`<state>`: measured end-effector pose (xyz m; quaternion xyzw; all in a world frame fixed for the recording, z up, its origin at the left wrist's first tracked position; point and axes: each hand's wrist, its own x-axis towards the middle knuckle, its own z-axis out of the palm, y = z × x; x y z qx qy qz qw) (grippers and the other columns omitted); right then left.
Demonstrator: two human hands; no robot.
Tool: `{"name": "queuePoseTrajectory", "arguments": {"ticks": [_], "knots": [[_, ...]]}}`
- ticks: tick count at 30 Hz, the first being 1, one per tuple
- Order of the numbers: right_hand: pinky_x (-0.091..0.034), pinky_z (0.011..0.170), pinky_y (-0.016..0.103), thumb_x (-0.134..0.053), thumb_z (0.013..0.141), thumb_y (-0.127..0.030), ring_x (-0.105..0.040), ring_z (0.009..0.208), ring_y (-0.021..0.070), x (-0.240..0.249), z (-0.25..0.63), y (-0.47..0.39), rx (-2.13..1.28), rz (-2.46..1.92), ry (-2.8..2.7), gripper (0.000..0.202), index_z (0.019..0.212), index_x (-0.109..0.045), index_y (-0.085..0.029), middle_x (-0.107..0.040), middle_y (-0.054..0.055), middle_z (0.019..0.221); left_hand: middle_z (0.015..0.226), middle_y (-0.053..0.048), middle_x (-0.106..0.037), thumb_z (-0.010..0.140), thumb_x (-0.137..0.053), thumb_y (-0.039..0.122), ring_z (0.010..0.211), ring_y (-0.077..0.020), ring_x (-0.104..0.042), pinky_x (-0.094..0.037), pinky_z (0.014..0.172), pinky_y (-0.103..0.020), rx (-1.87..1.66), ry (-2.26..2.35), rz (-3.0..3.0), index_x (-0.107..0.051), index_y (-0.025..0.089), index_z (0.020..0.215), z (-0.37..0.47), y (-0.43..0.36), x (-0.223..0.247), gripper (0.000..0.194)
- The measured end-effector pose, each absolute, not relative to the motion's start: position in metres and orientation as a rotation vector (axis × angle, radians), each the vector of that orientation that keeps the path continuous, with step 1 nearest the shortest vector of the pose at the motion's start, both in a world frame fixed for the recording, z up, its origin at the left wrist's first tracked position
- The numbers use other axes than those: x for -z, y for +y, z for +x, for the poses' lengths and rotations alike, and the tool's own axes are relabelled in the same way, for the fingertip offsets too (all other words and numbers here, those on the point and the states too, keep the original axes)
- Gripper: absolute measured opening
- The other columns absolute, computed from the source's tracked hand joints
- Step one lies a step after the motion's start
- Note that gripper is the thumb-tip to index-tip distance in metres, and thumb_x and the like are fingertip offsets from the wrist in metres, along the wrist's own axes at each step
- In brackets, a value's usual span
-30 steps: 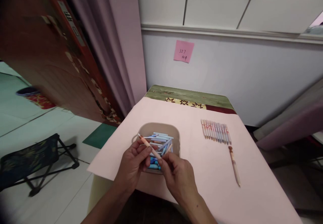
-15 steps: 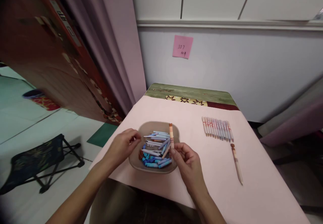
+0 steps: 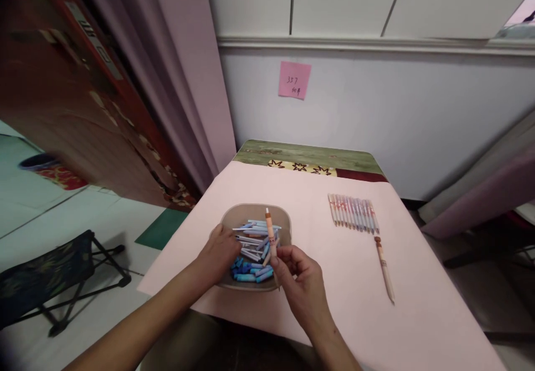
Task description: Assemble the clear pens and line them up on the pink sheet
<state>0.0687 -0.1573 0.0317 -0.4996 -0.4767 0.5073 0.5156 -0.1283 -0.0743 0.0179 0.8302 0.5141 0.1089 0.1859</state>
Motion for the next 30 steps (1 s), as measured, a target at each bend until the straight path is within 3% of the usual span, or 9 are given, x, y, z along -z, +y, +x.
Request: {"name": "queuePoseTrajectory", "arguments": {"ticks": [3, 9, 14, 18, 22, 27, 30], "knots": [[-0.047, 0.061, 0.024, -0.061, 0.084, -0.045, -0.060, 0.070, 0.0159, -0.031, 0.068, -0.157, -1.205, -1.204, -1.164, 0.029, 0.087, -0.065, -0.016, -0.068, 0.006, 0.078, 0.069, -0.012, -0.066, 0.080, -0.059, 0.022, 0.093, -0.0304, -0.058, -0.030, 0.094, -0.044, -0.250, 1.410, 2.418, -0.069, 0.019, 0.065, -0.130, -0.072, -0.011, 0.018], [-0.047, 0.059, 0.024, -0.060, 0.085, -0.046, -0.059, 0.068, 0.0156, -0.029, 0.069, -0.158, -1.199, -1.209, -1.183, 0.031, 0.086, -0.064, -0.015, -0.066, 0.006, 0.076, 0.087, -0.017, -0.067, 0.082, -0.049, 0.008, 0.094, -0.0284, -0.057, -0.034, 0.090, -0.041, -0.023, 1.379, 2.628, -0.070, 0.014, 0.081, -0.133, -0.070, -0.012, 0.022], [-0.044, 0.056, 0.023, -0.061, 0.084, -0.048, -0.056, 0.065, 0.0141, -0.030, 0.071, -0.157, -1.206, -1.225, -1.159, 0.033, 0.087, -0.064, -0.015, -0.065, 0.004, 0.074, 0.086, -0.012, -0.065, 0.073, -0.053, 0.005, 0.087, -0.0278, -0.059, -0.039, 0.082, -0.040, -0.062, 1.312, 2.556, -0.069, 0.016, 0.074, -0.139, -0.064, -0.027, 0.020], [-0.042, 0.055, 0.022, -0.060, 0.084, -0.048, -0.054, 0.063, 0.0135, -0.026, 0.068, -0.157, -1.217, -1.265, -1.248, 0.034, 0.086, -0.065, -0.015, -0.064, 0.004, 0.073, 0.081, -0.006, -0.065, 0.077, -0.058, 0.018, 0.078, -0.0205, -0.059, -0.045, 0.072, -0.032, -0.641, 1.261, 1.926, -0.069, 0.018, 0.081, -0.142, -0.063, -0.042, 0.011], [-0.040, 0.053, 0.022, -0.058, 0.086, -0.045, -0.052, 0.060, 0.0124, -0.024, 0.062, -0.159, -1.181, -1.313, -1.432, 0.032, 0.086, -0.069, -0.015, -0.064, 0.003, 0.070, 0.069, -0.003, -0.060, 0.075, -0.069, 0.031, 0.061, -0.0113, -0.054, -0.045, 0.056, -0.021, -1.012, 0.956, 0.895, -0.067, 0.013, 0.086, -0.135, -0.070, -0.049, 0.021], [-0.041, 0.056, 0.022, -0.057, 0.087, -0.042, -0.051, 0.060, 0.0126, -0.027, 0.057, -0.163, -1.135, -1.333, -1.514, 0.029, 0.085, -0.069, -0.016, -0.063, 0.002, 0.069, 0.070, 0.000, -0.055, 0.071, -0.076, 0.022, 0.050, -0.0017, -0.043, -0.030, 0.037, -0.009, -1.209, 0.670, 0.323, -0.064, 0.009, 0.076, -0.118, -0.078, -0.038, 0.018], [-0.039, 0.053, 0.021, -0.056, 0.087, -0.041, -0.049, 0.058, 0.0120, -0.027, 0.055, -0.163, -1.099, -1.350, -1.539, 0.028, 0.083, -0.069, -0.016, -0.060, 0.000, 0.064, 0.069, 0.000, -0.055, 0.071, -0.076, 0.021, 0.051, -0.0017, -0.044, -0.031, 0.037, -0.009, -1.232, 0.672, 0.229, -0.066, 0.008, 0.077, -0.109, -0.083, -0.032, 0.018]]}}
